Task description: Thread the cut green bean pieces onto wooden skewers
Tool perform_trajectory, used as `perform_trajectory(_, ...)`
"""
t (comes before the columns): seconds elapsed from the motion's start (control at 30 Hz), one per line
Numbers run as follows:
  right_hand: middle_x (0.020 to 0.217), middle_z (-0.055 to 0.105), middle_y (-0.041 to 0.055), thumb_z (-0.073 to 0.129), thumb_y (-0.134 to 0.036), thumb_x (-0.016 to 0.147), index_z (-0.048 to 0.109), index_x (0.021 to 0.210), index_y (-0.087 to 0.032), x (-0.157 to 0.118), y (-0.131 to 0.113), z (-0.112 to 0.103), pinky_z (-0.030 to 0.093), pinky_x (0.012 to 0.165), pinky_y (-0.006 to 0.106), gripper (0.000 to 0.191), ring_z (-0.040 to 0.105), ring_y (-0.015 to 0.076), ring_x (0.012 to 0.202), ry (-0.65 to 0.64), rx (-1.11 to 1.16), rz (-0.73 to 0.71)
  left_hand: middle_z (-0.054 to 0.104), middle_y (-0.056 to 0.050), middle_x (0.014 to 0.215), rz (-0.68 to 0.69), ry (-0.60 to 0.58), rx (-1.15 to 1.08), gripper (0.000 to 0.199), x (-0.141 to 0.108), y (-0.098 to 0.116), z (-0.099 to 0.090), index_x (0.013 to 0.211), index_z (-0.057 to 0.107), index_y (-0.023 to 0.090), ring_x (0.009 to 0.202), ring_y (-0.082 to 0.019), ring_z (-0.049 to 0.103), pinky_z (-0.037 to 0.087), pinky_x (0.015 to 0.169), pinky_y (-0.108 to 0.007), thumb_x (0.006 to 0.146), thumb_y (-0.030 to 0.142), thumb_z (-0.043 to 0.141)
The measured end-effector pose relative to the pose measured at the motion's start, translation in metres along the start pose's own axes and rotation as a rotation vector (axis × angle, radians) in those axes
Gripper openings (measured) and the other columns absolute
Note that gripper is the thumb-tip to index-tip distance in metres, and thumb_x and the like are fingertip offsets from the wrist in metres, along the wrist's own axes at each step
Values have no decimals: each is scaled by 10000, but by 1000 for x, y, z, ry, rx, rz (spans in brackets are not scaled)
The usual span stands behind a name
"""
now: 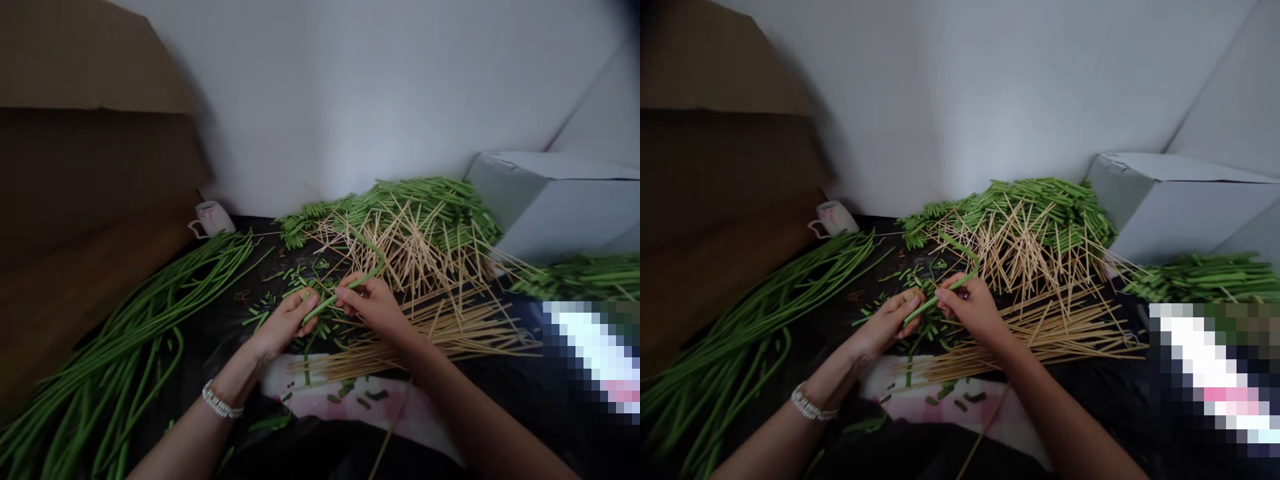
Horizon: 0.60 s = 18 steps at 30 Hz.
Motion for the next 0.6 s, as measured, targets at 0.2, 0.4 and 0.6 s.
perform_trajectory(0.2, 603, 608, -20, 713, -457, 713, 607, 726, -218, -4, -2, 7, 465, 494, 264, 262, 553, 120, 509, -36, -76, -32, 466, 67, 481, 11, -114, 111, 359, -4, 1, 10, 789, 522, 169, 376, -49, 299, 199, 390, -196, 854, 520, 555)
perform_trajectory(0.4, 623, 616, -18, 707, -430, 734, 601, 760, -207, -7, -6, -1, 442, 489, 243, 249, 545, 110, 519, 33, -57, -62, 518, 46, 527, 27, -95, 104, 299, -6, 6, 10, 775, 541, 167, 419, -61, 349, 236, 415, -200, 862, 452, 570)
perform_trajectory(0.6, 635, 627, -12, 687, -382, 758, 608, 744, -199, -9, -10, 3, 448, 490, 240, 200, 559, 110, 518, 38, -108, -91, 470, 60, 488, 74, 45, -308, 233, -2, 6, 2, 753, 531, 159, 397, -43, 270, 180, 419, -196, 875, 351, 584)
Point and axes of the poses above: each hand's wrist, its own x-axis towards the middle knuckle, its own z-axis out of the palm, y = z × x, the point moved 9 cm from there along x, towards the middle knuckle
